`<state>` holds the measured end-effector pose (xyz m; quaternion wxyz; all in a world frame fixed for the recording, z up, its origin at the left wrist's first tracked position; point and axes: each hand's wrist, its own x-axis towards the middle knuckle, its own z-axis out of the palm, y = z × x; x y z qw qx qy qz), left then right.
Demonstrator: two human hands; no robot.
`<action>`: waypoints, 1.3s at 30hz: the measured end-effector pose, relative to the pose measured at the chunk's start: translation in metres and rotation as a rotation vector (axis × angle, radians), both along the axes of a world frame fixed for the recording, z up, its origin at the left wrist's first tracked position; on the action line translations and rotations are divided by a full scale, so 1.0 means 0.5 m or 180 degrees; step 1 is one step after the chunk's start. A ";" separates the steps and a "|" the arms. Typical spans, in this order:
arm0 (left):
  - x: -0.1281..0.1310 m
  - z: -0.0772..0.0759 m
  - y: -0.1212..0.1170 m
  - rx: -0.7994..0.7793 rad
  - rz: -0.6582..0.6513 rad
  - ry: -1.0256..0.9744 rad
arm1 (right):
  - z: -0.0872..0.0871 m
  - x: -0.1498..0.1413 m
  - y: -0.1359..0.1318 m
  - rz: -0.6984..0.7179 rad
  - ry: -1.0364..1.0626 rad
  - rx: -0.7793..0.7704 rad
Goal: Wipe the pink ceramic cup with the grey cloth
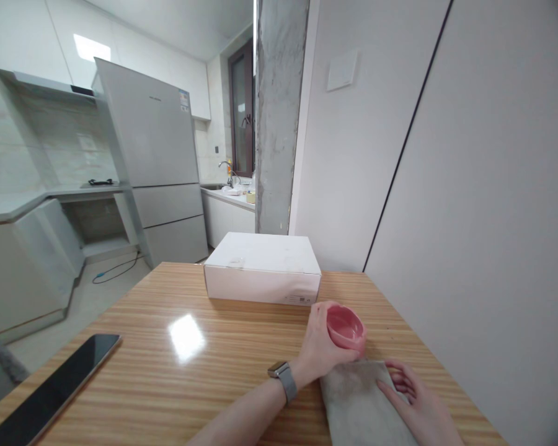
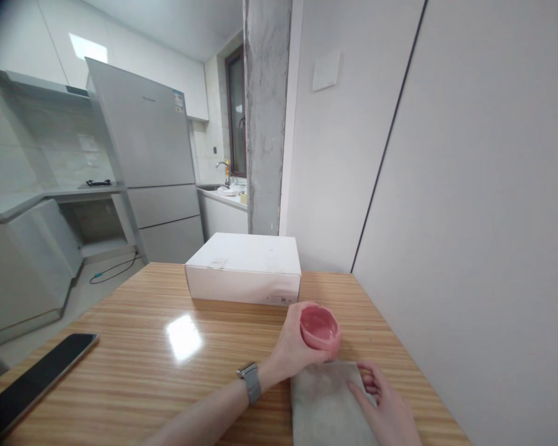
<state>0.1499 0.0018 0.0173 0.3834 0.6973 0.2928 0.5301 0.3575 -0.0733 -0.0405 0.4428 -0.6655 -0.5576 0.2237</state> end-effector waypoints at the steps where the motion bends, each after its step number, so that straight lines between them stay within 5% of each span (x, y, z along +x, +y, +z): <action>1: 0.004 -0.009 0.001 -0.0024 -0.0052 -0.0028 | 0.006 0.001 -0.002 -0.0004 0.0001 -0.0004; 12: 0.016 -0.042 0.016 -0.0132 -0.0200 0.0175 | 0.039 0.014 0.007 0.0013 -0.1060 -0.0077; 17: -0.042 -0.009 -0.002 -0.0251 -0.0160 0.0541 | 0.074 -0.028 -0.035 -0.0328 -0.2268 0.0934; 22: -0.165 0.047 -0.065 0.0030 -0.0181 0.1152 | 0.114 -0.154 -0.070 0.0208 -0.2031 0.1470; 25: -0.239 0.051 -0.107 -0.0061 0.0018 0.1649 | 0.116 -0.249 -0.077 0.0773 -0.1750 0.1168; 30: -0.329 0.001 -0.161 -0.0089 0.0822 0.2773 | 0.090 -0.362 -0.077 0.1268 -0.1686 0.0437; 39: -0.384 -0.046 -0.194 -0.0114 0.1358 0.3583 | 0.056 -0.393 -0.077 0.1256 -0.1860 0.0111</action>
